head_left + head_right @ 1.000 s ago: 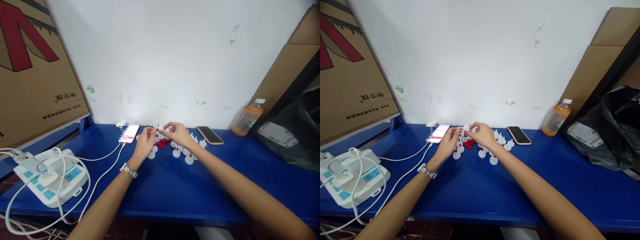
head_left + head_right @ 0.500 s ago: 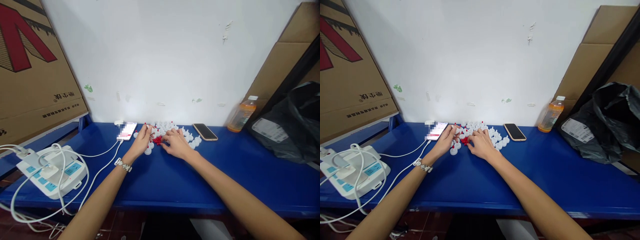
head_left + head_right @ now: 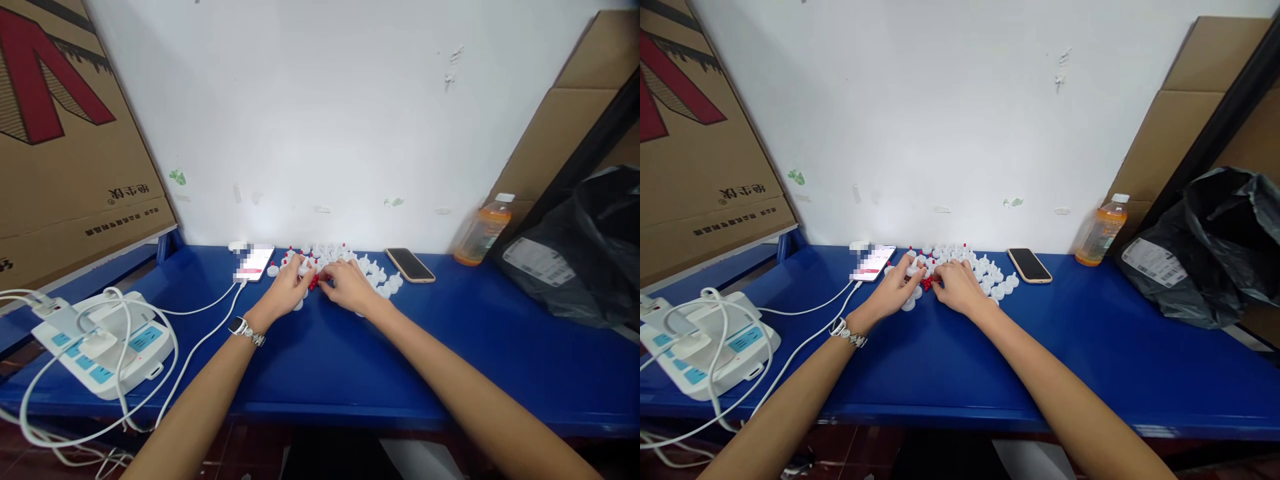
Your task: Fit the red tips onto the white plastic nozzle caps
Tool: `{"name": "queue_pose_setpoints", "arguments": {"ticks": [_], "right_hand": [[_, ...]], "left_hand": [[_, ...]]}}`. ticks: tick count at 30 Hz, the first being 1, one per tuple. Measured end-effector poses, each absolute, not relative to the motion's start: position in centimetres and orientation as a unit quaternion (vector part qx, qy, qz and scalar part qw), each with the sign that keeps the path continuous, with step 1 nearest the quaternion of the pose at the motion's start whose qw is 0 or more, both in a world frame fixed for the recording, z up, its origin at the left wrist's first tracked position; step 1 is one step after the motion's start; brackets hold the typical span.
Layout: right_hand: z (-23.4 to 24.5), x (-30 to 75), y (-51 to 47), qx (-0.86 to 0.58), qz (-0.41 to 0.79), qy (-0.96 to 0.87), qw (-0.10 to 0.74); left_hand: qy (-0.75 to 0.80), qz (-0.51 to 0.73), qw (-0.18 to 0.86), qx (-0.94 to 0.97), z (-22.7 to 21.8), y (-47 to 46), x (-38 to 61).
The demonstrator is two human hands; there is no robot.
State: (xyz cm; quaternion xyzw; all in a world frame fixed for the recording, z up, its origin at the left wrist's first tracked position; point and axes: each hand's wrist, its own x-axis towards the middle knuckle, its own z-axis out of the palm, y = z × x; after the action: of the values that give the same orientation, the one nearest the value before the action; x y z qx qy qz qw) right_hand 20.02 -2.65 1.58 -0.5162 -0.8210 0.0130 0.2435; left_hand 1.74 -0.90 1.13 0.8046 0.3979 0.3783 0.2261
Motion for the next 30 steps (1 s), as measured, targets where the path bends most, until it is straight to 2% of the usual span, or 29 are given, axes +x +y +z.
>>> {"name": "queue_pose_setpoints", "arguments": {"ticks": [4,8,11,19,26,30], "right_hand": [[2.0,21.1,-2.8,-0.509,0.201,-0.708,0.446],[1.8,21.5,-2.6,-0.439,0.309,-0.648,0.541],[1.9,21.1,-2.7,-0.400,0.380,-0.629,0.547],[2.1,21.2,-2.9,-0.361,0.478,-0.596,0.535],[2.0,20.8,-3.1,-0.360,0.467,-0.609,0.531],[2.2,20.1,-3.7,-0.356,0.456,-0.595,0.558]], "left_hand": [[0.374,0.350,0.254,0.821,0.9,-1.0,1.9],[0.357,0.335,0.231,0.841,1.0,-1.4,2.0],[0.360,0.326,0.198,0.852,1.3,-1.8,2.1],[0.333,0.315,0.172,0.872,2.1,-2.7,2.2],[0.331,0.302,0.167,0.878,1.9,-2.7,2.1],[0.325,0.301,0.175,0.879,2.1,-3.0,2.2]]}}
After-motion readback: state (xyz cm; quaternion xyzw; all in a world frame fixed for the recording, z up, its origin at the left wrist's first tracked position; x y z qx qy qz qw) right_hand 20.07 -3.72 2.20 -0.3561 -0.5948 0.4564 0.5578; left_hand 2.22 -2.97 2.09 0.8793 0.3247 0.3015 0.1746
